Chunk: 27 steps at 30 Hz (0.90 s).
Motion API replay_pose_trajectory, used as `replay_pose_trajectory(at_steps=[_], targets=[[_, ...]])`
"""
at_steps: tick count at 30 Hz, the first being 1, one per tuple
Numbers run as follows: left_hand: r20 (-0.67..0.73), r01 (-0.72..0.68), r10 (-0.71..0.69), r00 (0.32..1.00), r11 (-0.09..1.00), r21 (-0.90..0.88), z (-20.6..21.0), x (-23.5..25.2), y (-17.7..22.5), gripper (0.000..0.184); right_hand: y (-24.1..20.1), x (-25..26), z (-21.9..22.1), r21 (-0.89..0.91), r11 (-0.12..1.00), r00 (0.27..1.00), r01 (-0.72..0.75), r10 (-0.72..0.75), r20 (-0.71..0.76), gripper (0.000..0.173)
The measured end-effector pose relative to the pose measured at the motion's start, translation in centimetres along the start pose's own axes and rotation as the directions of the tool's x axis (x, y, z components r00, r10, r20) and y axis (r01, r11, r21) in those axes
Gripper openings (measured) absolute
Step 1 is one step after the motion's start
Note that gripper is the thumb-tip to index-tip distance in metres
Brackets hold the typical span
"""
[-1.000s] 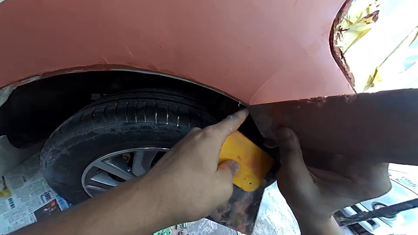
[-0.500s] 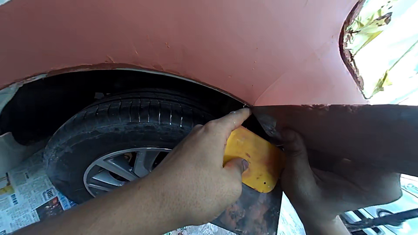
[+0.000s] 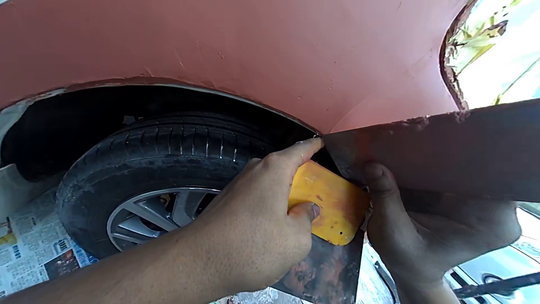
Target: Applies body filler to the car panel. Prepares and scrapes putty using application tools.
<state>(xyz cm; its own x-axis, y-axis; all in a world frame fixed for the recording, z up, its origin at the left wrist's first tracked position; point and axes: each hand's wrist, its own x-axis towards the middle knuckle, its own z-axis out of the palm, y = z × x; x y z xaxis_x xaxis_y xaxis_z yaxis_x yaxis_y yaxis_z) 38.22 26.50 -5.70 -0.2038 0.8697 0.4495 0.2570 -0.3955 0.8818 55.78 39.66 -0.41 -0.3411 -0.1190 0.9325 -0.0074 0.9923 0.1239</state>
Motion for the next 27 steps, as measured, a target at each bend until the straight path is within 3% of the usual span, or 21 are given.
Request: replay_pose_trajectory(at_steps=[12, 21, 27], targets=[[-0.007, 0.002, -0.002, 1.0, 1.0, -0.003, -0.7, -0.3, 0.1, 0.078, -0.4, 0.0, 0.7, -0.144, 0.985, 0.994, 0.097, -0.102, -0.028, 0.038], [-0.01, 0.012, -0.012, 1.0, 1.0, -0.025, -0.8, -0.6, 0.3, 0.075, -0.2, 0.5, 0.8, -0.027, 1.0, 1.0, 0.015, -0.016, -0.01, 0.046], [-0.036, 0.003, -0.004, 0.999, 1.0, -0.019, -1.1, -0.7, 0.3, 0.076, -0.6, 0.2, 1.3, -0.133, 0.988, 0.996, 0.078, -0.082, -0.027, 0.04]])
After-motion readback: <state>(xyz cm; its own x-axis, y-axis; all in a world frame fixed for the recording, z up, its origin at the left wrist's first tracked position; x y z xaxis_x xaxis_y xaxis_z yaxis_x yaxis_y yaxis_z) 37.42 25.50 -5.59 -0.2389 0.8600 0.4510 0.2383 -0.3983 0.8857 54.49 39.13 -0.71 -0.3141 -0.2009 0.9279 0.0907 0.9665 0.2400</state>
